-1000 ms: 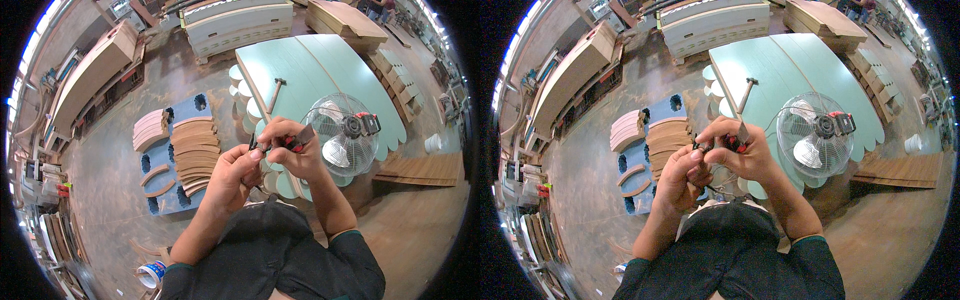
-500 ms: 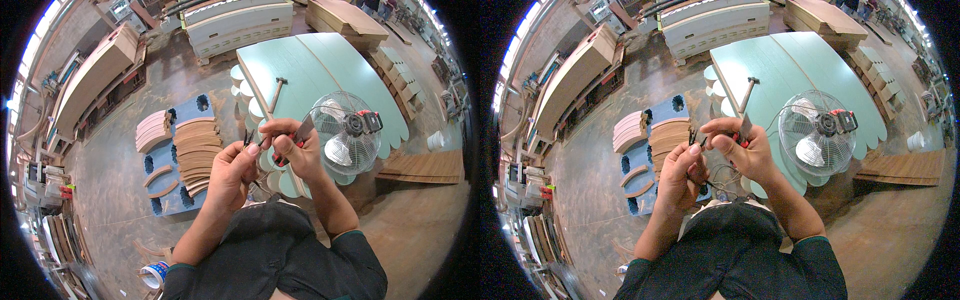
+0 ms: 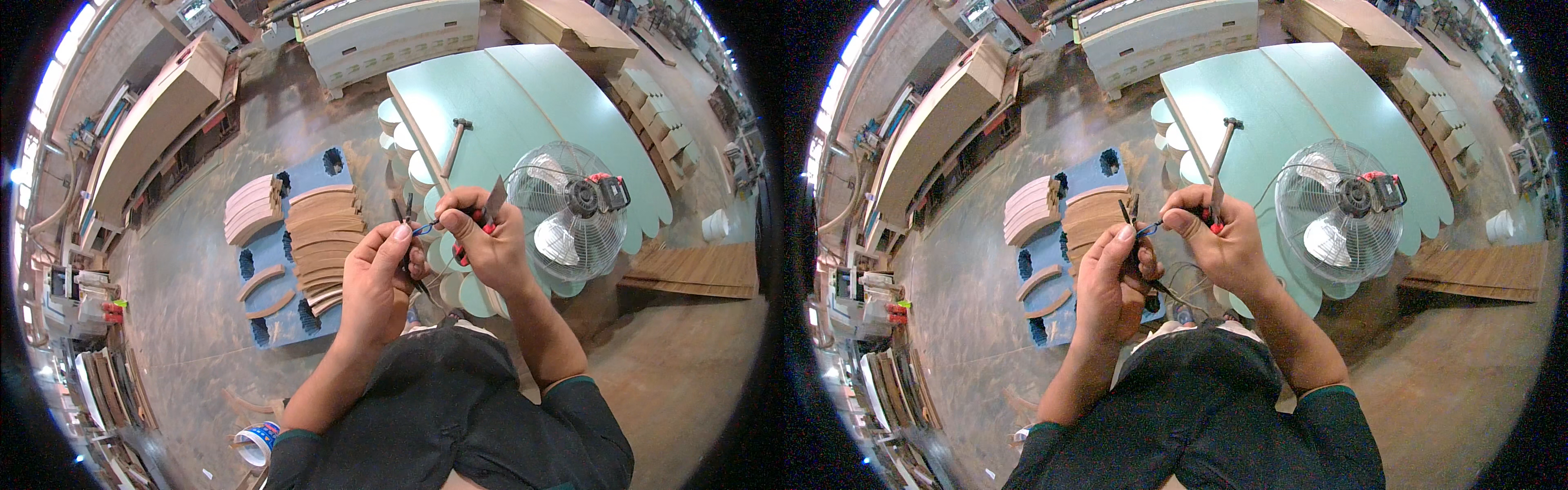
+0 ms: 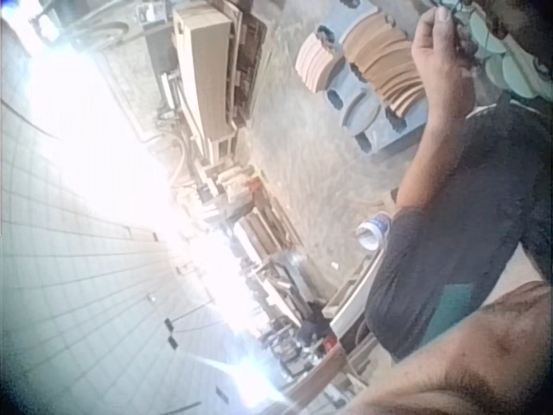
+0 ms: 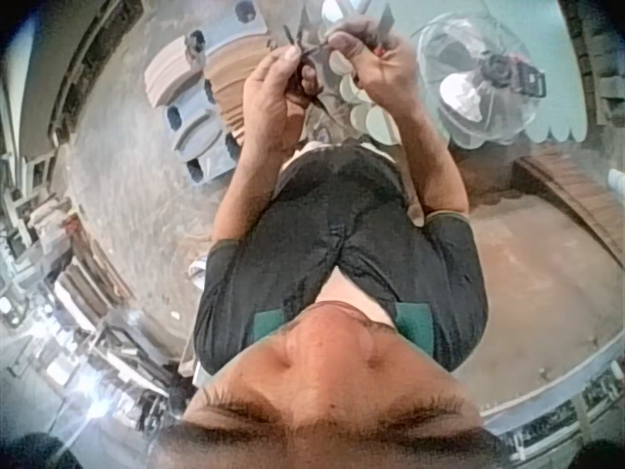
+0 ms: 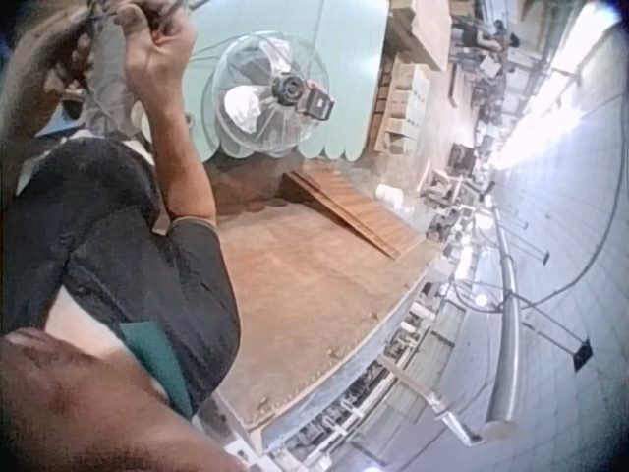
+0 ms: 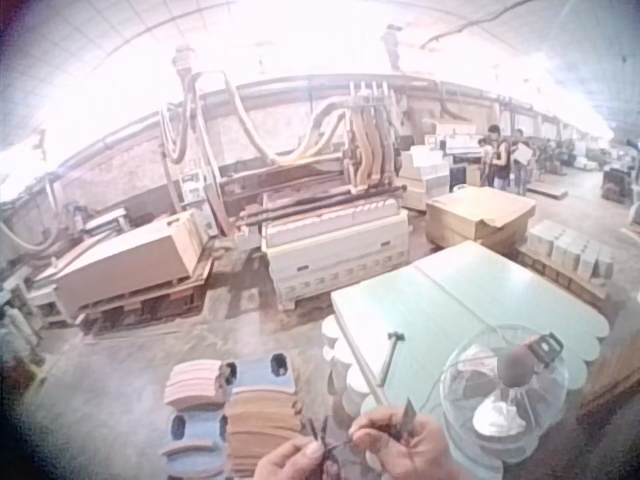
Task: The person threads a thin black cord through a small plastic component, uses pliers to pull the cord through, and ties a knot to secure it.
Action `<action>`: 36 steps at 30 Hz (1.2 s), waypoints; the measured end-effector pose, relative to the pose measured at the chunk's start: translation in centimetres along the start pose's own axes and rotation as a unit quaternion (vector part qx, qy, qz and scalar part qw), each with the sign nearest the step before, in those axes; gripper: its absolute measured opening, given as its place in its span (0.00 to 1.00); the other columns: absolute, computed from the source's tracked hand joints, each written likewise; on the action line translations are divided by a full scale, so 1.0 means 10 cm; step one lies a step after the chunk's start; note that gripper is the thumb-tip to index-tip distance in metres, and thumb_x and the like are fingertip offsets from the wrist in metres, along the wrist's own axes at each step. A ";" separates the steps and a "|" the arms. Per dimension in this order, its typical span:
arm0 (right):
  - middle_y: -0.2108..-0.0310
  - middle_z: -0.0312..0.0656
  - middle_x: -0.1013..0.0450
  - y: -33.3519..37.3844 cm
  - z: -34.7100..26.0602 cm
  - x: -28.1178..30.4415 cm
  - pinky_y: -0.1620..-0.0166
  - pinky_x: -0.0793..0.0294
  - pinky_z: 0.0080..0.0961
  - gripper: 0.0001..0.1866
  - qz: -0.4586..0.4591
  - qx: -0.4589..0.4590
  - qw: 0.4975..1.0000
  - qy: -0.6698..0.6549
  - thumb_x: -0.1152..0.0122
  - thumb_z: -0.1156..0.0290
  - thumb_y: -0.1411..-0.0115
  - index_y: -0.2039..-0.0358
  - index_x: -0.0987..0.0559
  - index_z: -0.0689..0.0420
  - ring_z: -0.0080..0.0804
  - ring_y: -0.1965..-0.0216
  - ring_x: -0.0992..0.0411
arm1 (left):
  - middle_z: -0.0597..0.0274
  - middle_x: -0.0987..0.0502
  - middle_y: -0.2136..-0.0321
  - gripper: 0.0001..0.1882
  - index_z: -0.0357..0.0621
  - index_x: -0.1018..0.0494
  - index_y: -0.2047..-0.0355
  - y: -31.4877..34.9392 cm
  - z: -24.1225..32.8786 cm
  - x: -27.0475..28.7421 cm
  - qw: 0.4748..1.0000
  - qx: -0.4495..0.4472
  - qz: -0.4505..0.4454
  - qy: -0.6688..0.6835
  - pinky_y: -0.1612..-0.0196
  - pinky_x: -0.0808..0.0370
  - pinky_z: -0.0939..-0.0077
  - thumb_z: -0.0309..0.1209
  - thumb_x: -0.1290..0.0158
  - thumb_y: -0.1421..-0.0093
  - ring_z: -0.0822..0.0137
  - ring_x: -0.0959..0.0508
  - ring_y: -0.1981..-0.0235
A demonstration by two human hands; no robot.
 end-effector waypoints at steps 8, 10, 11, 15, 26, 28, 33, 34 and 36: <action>0.65 0.37 0.22 0.12 0.24 0.06 0.54 0.26 0.23 0.03 0.095 0.094 0.991 -0.027 0.36 0.78 0.33 0.61 0.21 0.62 0.22 0.60 0.26 | 0.64 0.25 0.71 0.06 0.39 0.27 0.60 -0.16 -0.20 0.00 1.000 0.020 0.001 0.015 0.60 0.25 0.70 0.27 0.42 0.33 0.71 0.26 0.70; 0.64 0.36 0.23 0.27 0.50 0.09 0.55 0.27 0.22 0.05 0.120 0.054 0.989 -0.074 0.35 0.74 0.32 0.60 0.21 0.62 0.21 0.61 0.28 | 0.65 0.25 0.71 0.07 0.40 0.27 0.62 -0.14 -0.33 0.05 0.999 0.036 0.007 -0.021 0.61 0.25 0.71 0.29 0.42 0.32 0.71 0.26 0.70; 0.63 0.37 0.24 0.35 0.62 0.10 0.56 0.28 0.21 0.06 0.133 0.042 0.986 -0.095 0.34 0.73 0.32 0.60 0.21 0.61 0.21 0.61 0.28 | 0.65 0.25 0.71 0.07 0.40 0.27 0.63 -0.13 -0.43 0.10 0.998 0.051 0.017 -0.044 0.62 0.25 0.71 0.30 0.42 0.32 0.71 0.26 0.70; 0.61 0.38 0.23 0.66 1.16 0.31 0.54 0.27 0.22 0.10 0.162 -0.117 0.971 -0.132 0.33 0.68 0.32 0.56 0.20 0.60 0.22 0.60 0.27 | 0.63 0.25 0.71 0.07 0.41 0.27 0.63 -0.24 -0.81 0.38 0.990 0.097 0.055 -0.086 0.65 0.27 0.74 0.31 0.43 0.30 0.71 0.27 0.71; 0.48 0.61 0.29 2.70 3.54 2.33 0.41 0.32 0.54 0.24 0.216 -0.374 0.733 0.525 0.40 0.77 0.44 0.46 0.32 0.65 0.63 0.46 0.30 | 0.63 0.21 0.67 0.06 0.42 0.23 0.58 -0.35 -1.06 0.61 0.987 0.110 0.107 -0.035 0.63 0.25 0.74 0.31 0.43 0.30 0.71 0.24 0.69; 0.44 0.63 0.33 2.58 3.55 2.35 0.39 0.34 0.54 0.28 0.184 -0.383 0.723 0.545 0.40 0.79 0.43 0.42 0.36 0.65 0.66 0.45 0.32 | 0.63 0.21 0.68 0.06 0.41 0.24 0.59 -0.33 -1.06 0.56 0.988 0.108 0.102 -0.034 0.63 0.25 0.75 0.30 0.42 0.30 0.71 0.25 0.69; 0.43 0.61 0.33 2.34 3.43 2.30 0.37 0.35 0.53 0.33 0.194 -0.303 0.733 0.578 0.36 0.75 0.41 0.36 0.37 0.65 0.62 0.42 0.33 | 0.64 0.22 0.70 0.06 0.41 0.25 0.62 -0.30 -1.04 0.51 0.988 0.094 0.111 -0.041 0.63 0.26 0.75 0.29 0.40 0.32 0.71 0.25 0.70; 0.43 0.59 0.32 2.21 3.32 2.19 0.37 0.35 0.52 0.33 0.204 -0.253 0.762 0.561 0.35 0.74 0.41 0.37 0.36 0.64 0.60 0.42 0.33 | 0.64 0.22 0.70 0.06 0.41 0.25 0.62 -0.29 -1.04 0.51 0.988 0.091 0.115 -0.047 0.63 0.26 0.75 0.28 0.40 0.32 0.71 0.25 0.70; 0.45 0.53 0.30 1.84 2.91 1.84 0.38 0.31 0.46 0.32 0.195 -0.179 0.858 0.440 0.31 0.71 0.41 0.37 0.32 0.62 0.52 0.44 0.30 | 0.63 0.22 0.70 0.06 0.40 0.25 0.62 -0.31 -1.06 0.55 0.989 0.085 0.107 -0.058 0.63 0.26 0.75 0.28 0.40 0.33 0.71 0.25 0.70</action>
Point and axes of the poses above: each hand's wrist, its own y-axis away from the middle knuckle, its own x-axis out of the back of the hand, z = x × y, the point moved 4 cm from there along -y, towards the middle knuckle
